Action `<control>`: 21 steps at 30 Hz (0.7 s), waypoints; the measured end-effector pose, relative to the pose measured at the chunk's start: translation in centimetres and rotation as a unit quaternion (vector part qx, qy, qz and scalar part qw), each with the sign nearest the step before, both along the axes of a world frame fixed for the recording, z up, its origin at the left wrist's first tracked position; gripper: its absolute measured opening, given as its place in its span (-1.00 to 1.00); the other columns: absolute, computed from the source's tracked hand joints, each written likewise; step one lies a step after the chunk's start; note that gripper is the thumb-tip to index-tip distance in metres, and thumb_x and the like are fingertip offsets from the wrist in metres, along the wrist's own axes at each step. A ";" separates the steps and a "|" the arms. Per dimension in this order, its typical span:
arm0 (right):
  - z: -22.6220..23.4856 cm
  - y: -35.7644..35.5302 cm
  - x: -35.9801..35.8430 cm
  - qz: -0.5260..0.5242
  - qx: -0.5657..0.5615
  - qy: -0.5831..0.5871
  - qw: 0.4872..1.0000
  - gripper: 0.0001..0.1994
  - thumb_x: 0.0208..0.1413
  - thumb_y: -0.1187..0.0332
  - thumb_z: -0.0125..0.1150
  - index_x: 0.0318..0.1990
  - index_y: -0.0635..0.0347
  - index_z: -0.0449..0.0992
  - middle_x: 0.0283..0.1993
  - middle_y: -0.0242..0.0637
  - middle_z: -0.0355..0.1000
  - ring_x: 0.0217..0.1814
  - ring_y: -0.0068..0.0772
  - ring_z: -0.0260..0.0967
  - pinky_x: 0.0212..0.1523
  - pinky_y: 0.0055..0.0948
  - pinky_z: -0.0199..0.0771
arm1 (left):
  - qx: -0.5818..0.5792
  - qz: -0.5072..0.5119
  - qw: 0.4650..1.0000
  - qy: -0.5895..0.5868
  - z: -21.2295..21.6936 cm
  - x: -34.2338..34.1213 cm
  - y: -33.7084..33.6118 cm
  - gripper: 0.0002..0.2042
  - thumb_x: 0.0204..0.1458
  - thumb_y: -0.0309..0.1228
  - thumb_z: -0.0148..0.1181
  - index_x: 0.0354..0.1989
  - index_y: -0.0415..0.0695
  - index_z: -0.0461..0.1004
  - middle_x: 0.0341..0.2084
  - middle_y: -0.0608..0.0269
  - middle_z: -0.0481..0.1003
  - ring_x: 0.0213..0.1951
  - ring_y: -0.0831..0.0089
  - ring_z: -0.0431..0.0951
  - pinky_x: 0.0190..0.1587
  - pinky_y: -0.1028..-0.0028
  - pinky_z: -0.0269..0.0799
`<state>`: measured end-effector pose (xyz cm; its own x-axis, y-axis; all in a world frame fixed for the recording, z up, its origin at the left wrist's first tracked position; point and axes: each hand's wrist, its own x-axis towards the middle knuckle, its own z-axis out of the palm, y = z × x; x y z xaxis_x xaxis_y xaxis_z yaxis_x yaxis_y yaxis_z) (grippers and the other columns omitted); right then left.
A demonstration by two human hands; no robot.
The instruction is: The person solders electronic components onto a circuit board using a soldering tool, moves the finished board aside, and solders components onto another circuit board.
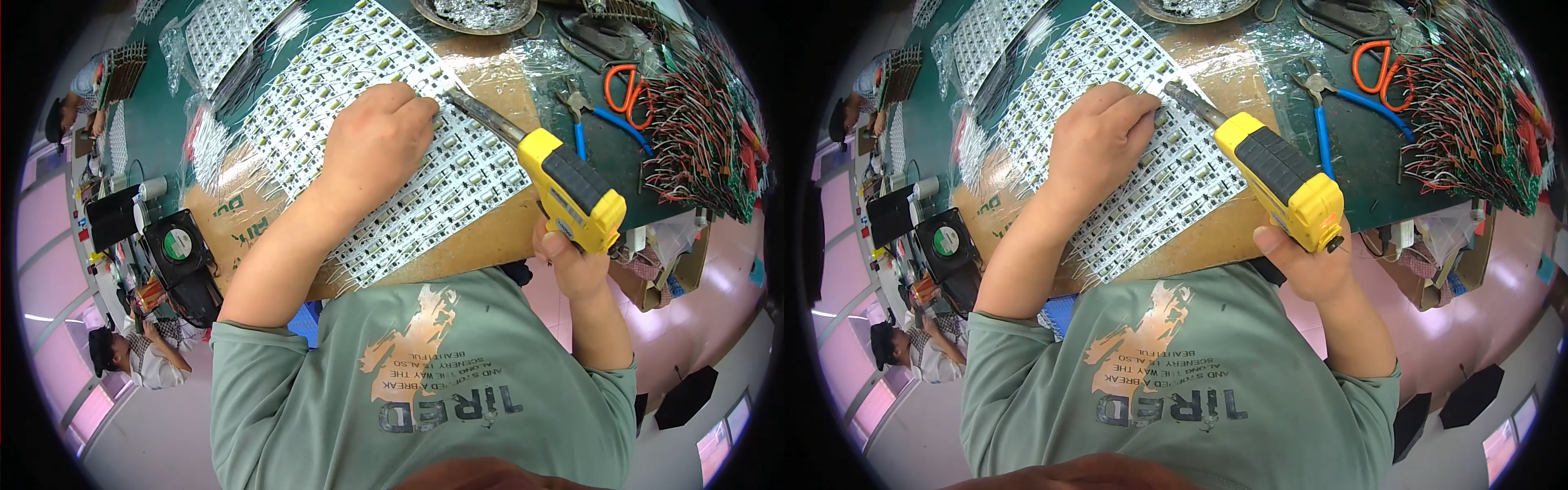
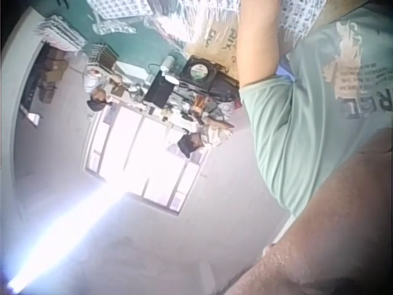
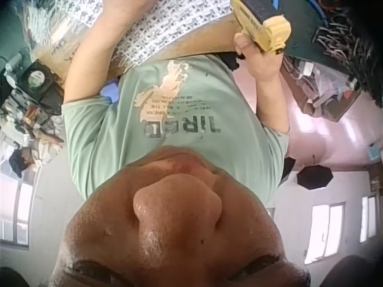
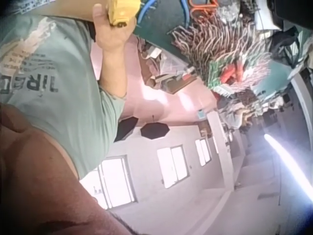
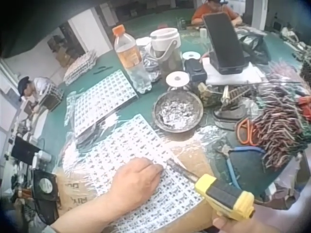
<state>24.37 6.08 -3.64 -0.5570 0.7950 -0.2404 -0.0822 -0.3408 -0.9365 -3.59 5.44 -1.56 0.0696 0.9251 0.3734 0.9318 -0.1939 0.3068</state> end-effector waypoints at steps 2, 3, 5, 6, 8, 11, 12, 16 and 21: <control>0.0 0.1 0.0 0.004 0.006 -0.002 1.000 -0.59 -0.02 0.45 0.33 0.01 0.25 0.36 -0.20 -0.43 0.39 -0.20 -0.59 0.32 -0.16 -0.52 0.36 | -0.019 0.003 1.000 0.012 0.2 0.0 -0.1 -0.90 -0.18 -0.49 0.21 -0.43 -0.09 0.53 -0.52 0.25 0.44 -0.41 0.27 0.50 -0.38 0.35 0.46; 0.0 0.1 0.0 0.007 0.013 -0.003 1.000 -0.59 -0.01 0.44 0.32 0.01 0.25 0.36 -0.20 -0.43 0.39 -0.21 -0.59 0.32 -0.16 -0.53 0.36 | -0.037 0.007 0.999 0.024 0.3 0.0 -0.1 -0.86 -0.16 -0.49 0.23 -0.37 -0.08 0.56 -0.46 0.26 0.49 -0.39 0.29 0.52 -0.35 0.37 0.47; 0.1 0.3 0.0 0.015 0.004 -0.002 1.000 -0.59 0.00 0.43 0.32 0.01 0.26 0.36 -0.20 -0.43 0.39 -0.21 -0.59 0.31 -0.16 -0.53 0.35 | -0.041 0.008 0.999 0.027 0.3 0.0 -0.1 -0.86 -0.16 -0.49 0.23 -0.37 -0.08 0.56 -0.46 0.26 0.49 -0.39 0.29 0.52 -0.35 0.37 0.47; 0.2 0.4 -0.1 0.022 -0.004 0.000 1.000 -0.59 0.00 0.42 0.32 0.01 0.26 0.36 -0.19 -0.42 0.38 -0.20 -0.59 0.31 -0.15 -0.53 0.35 | -0.044 0.009 0.999 0.030 0.4 0.0 -0.1 -0.87 -0.17 -0.48 0.23 -0.37 -0.08 0.56 -0.46 0.26 0.49 -0.39 0.29 0.52 -0.35 0.37 0.47; 0.3 0.5 -0.1 0.026 0.002 -0.007 1.000 -0.59 0.00 0.42 0.31 0.01 0.26 0.35 -0.19 -0.42 0.38 -0.20 -0.59 0.31 -0.15 -0.52 0.35 | -0.046 0.008 0.998 0.032 0.4 0.0 -0.1 -0.87 -0.16 -0.48 0.23 -0.38 -0.08 0.56 -0.47 0.26 0.49 -0.39 0.29 0.52 -0.35 0.37 0.47; 0.2 0.5 -0.1 0.029 0.004 -0.015 0.999 -0.59 0.00 0.42 0.31 0.01 0.27 0.35 -0.18 -0.41 0.38 -0.19 -0.59 0.30 -0.14 -0.52 0.35 | -0.047 0.005 0.998 0.033 0.5 0.0 0.0 -0.87 -0.16 -0.49 0.22 -0.37 -0.08 0.56 -0.47 0.26 0.48 -0.39 0.29 0.51 -0.35 0.37 0.47; 0.2 0.5 0.0 0.030 -0.001 -0.017 0.999 -0.59 0.00 0.42 0.31 0.01 0.27 0.35 -0.18 -0.41 0.38 -0.18 -0.58 0.31 -0.13 -0.52 0.35 | -0.047 0.004 0.998 0.033 0.5 0.0 0.0 -0.86 -0.16 -0.49 0.21 -0.37 -0.09 0.56 -0.47 0.26 0.48 -0.39 0.29 0.51 -0.35 0.37 0.47; 0.2 0.4 -0.2 0.024 0.019 -0.025 0.999 -0.58 0.00 0.41 0.32 0.02 0.27 0.35 -0.15 -0.39 0.40 -0.15 -0.57 0.33 -0.10 -0.51 0.35 | -0.045 0.000 0.999 0.026 0.4 0.0 0.0 -0.86 -0.16 -0.49 0.21 -0.37 -0.09 0.55 -0.48 0.26 0.48 -0.40 0.28 0.51 -0.35 0.37 0.46; 0.4 0.5 -0.2 0.035 0.026 -0.035 0.998 -0.58 0.01 0.41 0.31 0.02 0.28 0.36 -0.11 -0.36 0.41 -0.11 -0.55 0.34 -0.07 -0.51 0.35 | -0.013 -0.009 1.000 0.005 0.2 0.1 0.1 -0.97 -0.19 -0.51 0.17 -0.52 -0.13 0.47 -0.58 0.22 0.37 -0.44 0.24 0.47 -0.41 0.32 0.44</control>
<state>24.21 6.58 -3.21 -0.5950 0.7670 -0.2403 0.0056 -0.2950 -0.9555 -3.50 5.59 -1.37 0.0897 0.9329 0.3488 0.9312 -0.2028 0.3028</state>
